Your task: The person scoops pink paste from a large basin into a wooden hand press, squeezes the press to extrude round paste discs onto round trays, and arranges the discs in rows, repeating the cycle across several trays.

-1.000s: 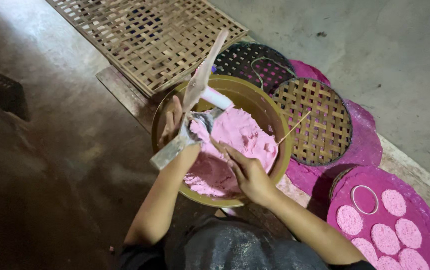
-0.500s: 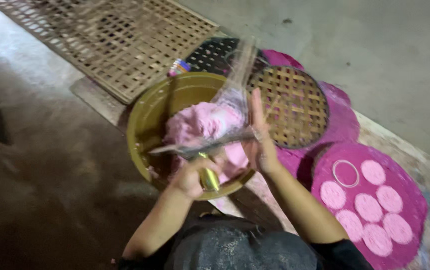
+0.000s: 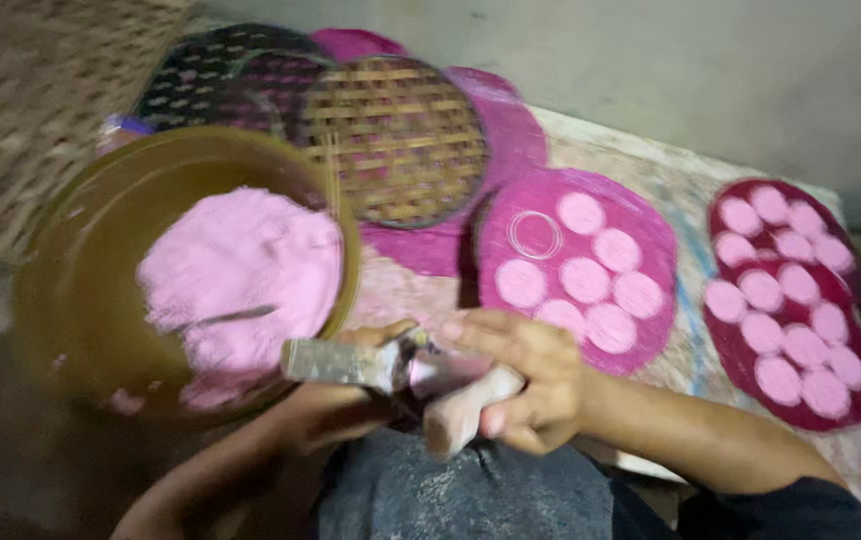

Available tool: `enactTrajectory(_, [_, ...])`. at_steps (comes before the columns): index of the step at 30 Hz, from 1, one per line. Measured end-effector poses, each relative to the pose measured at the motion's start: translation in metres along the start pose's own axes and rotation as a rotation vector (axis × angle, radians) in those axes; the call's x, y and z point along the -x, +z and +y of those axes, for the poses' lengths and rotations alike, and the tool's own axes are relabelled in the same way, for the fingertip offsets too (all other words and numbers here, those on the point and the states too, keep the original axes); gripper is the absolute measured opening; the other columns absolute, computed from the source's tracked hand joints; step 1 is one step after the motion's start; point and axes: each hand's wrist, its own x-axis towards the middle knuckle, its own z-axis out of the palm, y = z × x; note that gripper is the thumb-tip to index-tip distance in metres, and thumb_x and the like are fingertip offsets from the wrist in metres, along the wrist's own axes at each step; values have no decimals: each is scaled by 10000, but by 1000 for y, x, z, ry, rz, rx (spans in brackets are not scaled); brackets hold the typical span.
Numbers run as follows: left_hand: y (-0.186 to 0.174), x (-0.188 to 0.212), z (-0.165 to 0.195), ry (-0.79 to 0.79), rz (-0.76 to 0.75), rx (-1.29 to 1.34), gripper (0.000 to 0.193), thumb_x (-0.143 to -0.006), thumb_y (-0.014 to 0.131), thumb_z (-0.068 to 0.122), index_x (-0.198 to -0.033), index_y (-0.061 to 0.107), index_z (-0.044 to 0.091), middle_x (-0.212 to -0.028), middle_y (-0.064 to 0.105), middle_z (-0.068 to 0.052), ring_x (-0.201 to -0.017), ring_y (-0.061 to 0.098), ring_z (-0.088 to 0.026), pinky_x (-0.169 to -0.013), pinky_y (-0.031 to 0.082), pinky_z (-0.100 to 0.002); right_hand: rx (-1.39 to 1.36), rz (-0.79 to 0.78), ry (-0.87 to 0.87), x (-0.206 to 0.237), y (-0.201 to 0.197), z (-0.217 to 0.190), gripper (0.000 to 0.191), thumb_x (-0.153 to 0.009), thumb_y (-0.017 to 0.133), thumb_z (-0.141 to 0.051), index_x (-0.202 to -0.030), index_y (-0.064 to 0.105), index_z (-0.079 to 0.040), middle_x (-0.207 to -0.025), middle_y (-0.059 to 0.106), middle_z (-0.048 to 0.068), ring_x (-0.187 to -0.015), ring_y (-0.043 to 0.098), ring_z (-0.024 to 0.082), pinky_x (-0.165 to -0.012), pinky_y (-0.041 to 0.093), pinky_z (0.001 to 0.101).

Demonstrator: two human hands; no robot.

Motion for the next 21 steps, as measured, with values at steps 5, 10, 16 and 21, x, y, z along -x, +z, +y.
enactTrajectory(5, [39,-44,2,107,-135,-29,472,-792,796,153,-1228,621,111,-1091,714,-42,-1010,663,-107,-865,549,-306,77,15,138,30,-14,-11,420,-990,623,-189,-1404,572,-246,-1474,553,313,-1259,687,480,-1098,589,516])
enactTrajectory(10, [47,-90,22,319,-574,-23,502,-823,731,95,-1299,570,81,-1212,677,-105,-1152,641,-171,-990,503,-338,-180,47,567,65,-63,-29,855,-1026,683,-492,-1631,173,-167,-1699,265,238,-1587,315,398,-1295,279,511])
enactTrajectory(16, [74,-187,7,-91,-626,-364,642,-708,763,56,-1320,575,115,-1205,712,-142,-1112,677,-233,-974,539,-388,-1030,-23,1242,179,-92,-19,1003,-782,801,-580,-1532,355,-84,-1490,513,131,-1378,511,276,-1169,411,446])
enactTrajectory(21, [43,-315,-40,309,-107,-217,662,-866,817,167,-1431,497,35,-1493,464,-215,-1354,454,-347,-1093,404,-465,-432,279,1581,305,-80,-61,863,-782,808,-492,-1448,528,-22,-1266,640,147,-1112,570,255,-920,475,442])
